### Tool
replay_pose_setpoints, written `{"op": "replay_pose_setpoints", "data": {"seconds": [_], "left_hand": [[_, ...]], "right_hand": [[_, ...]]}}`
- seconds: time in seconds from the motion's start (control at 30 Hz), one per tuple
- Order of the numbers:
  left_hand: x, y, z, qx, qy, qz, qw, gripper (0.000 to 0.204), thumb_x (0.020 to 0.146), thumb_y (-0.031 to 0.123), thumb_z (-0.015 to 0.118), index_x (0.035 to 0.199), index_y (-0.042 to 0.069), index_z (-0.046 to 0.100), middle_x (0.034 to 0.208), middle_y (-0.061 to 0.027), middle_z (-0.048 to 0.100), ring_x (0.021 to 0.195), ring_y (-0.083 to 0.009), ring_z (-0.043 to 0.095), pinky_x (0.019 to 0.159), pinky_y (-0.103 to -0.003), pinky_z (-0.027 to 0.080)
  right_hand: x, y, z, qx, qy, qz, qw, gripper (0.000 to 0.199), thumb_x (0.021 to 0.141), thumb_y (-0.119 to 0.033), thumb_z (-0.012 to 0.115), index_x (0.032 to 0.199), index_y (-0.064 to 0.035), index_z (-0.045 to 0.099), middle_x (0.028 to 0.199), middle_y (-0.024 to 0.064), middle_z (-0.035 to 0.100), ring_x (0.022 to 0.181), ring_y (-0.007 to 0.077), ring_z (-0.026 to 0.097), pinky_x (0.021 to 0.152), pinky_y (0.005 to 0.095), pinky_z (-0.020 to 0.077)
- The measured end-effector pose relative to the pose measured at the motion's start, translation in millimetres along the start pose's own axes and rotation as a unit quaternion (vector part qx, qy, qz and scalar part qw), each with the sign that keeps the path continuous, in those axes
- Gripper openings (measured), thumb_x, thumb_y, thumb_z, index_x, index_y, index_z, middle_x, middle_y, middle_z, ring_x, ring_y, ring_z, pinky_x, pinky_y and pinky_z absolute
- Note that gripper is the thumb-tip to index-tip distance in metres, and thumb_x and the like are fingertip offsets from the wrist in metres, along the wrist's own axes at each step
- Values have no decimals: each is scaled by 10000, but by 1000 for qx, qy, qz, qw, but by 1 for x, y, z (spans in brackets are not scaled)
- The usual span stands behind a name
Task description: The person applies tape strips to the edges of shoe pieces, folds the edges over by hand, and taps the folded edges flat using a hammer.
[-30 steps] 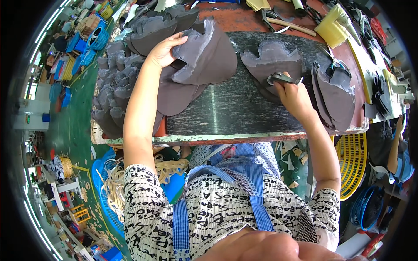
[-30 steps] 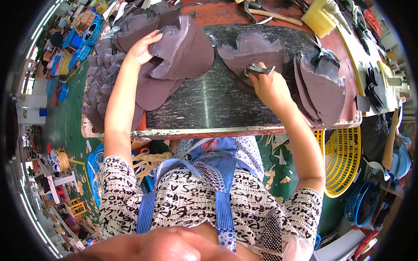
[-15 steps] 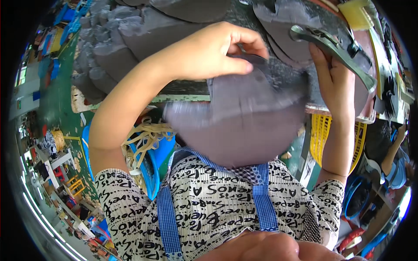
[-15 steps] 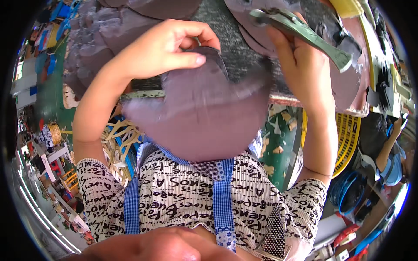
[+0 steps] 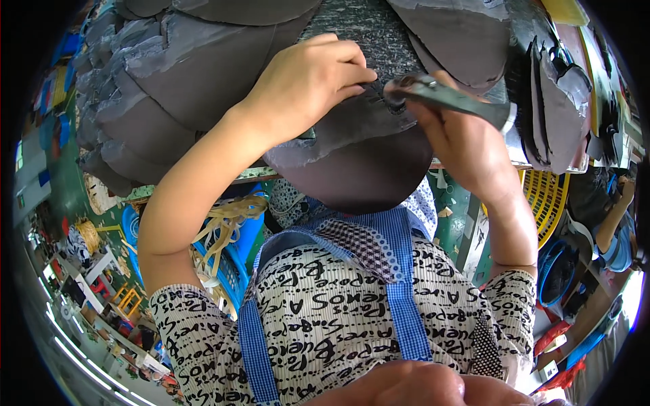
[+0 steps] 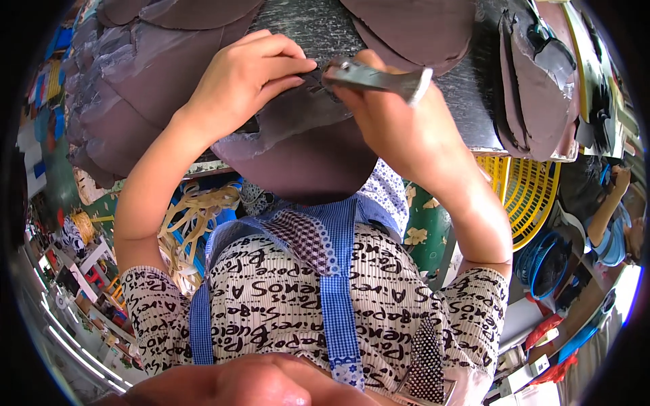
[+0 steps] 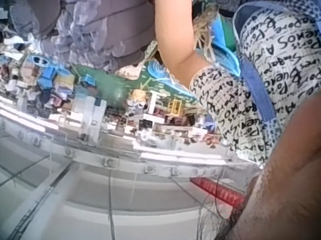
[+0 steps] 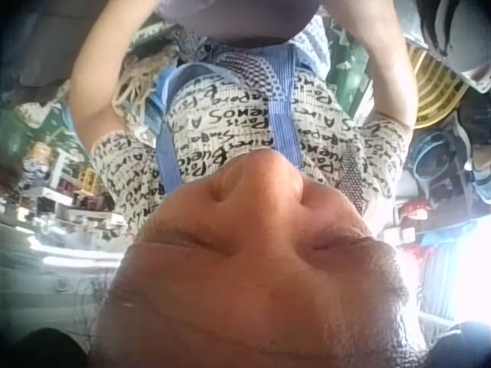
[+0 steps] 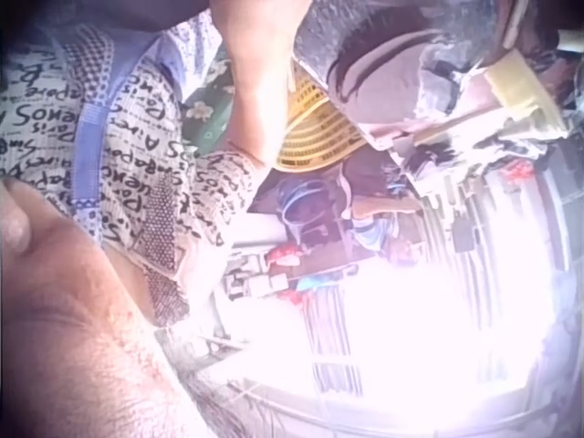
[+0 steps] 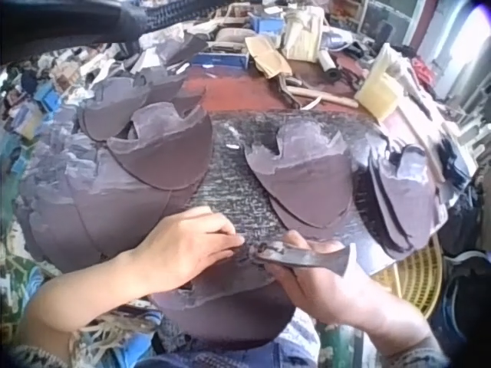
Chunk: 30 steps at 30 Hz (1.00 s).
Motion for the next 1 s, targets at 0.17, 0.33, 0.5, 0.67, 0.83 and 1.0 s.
{"op": "replay_pose_setpoints", "data": {"seconds": [0.17, 0.33, 0.5, 0.67, 0.83, 1.0], "left_hand": [[-6, 9, 0, 79, 33, 55, 995, 235, 736, 78, 741, 970, 59, 718, 950, -21, 664, 844, -196, 632, 710, -309, 548], [-4, 6, 4, 75, 42, 57, 995, 251, 715, 67, 753, 963, 52, 716, 943, -21, 660, 839, -201, 632, 703, -303, 549], [-5, 7, -4, 15, 72, 35, 997, 245, 701, 71, 771, 937, 43, 712, 924, -28, 650, 849, -226, 629, 733, -345, 532], [-10, 10, -6, 39, 83, 13, 996, 199, 705, 70, 773, 890, 46, 704, 883, -24, 632, 842, -230, 614, 713, -346, 502], [-10, 23, -1, 109, 82, 4, 991, 159, 705, 83, 771, 844, 58, 698, 867, -21, 620, 808, -220, 604, 677, -340, 483], [-12, 17, -9, 97, 69, -19, 993, 161, 709, 105, 773, 849, 61, 707, 892, -19, 627, 842, -212, 605, 721, -350, 478]], "right_hand": [[12, 3, -9, -52, 22, -12, 998, 187, 934, -141, 645, 1035, 11, 605, 726, 189, 630, 644, 353, 638, 560, 402, 472], [14, 5, 2, -58, 18, -60, 996, 134, 913, -94, 661, 992, 0, 607, 713, 174, 636, 604, 347, 639, 535, 390, 477], [12, -3, -2, -42, 11, -47, 998, 128, 918, -100, 654, 978, -2, 598, 708, 177, 634, 615, 365, 633, 535, 397, 478], [20, -3, -9, -51, 31, -51, 997, 138, 920, -111, 654, 996, -9, 600, 700, 176, 630, 611, 359, 634, 527, 401, 473], [22, -2, 2, -99, 9, -53, 994, 136, 885, -91, 674, 885, -37, 550, 619, 141, 578, 562, 355, 608, 462, 403, 472], [22, -10, 1, -25, 31, -113, 993, 129, 895, -112, 663, 879, -47, 552, 626, 132, 583, 572, 346, 618, 462, 403, 479]]}}
Point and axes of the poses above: each hand's wrist, its own x-axis towards the middle knuckle, its own z-axis out of the palm, y = z × x, the point moved 6 cm from there along x, towards the middle knuckle
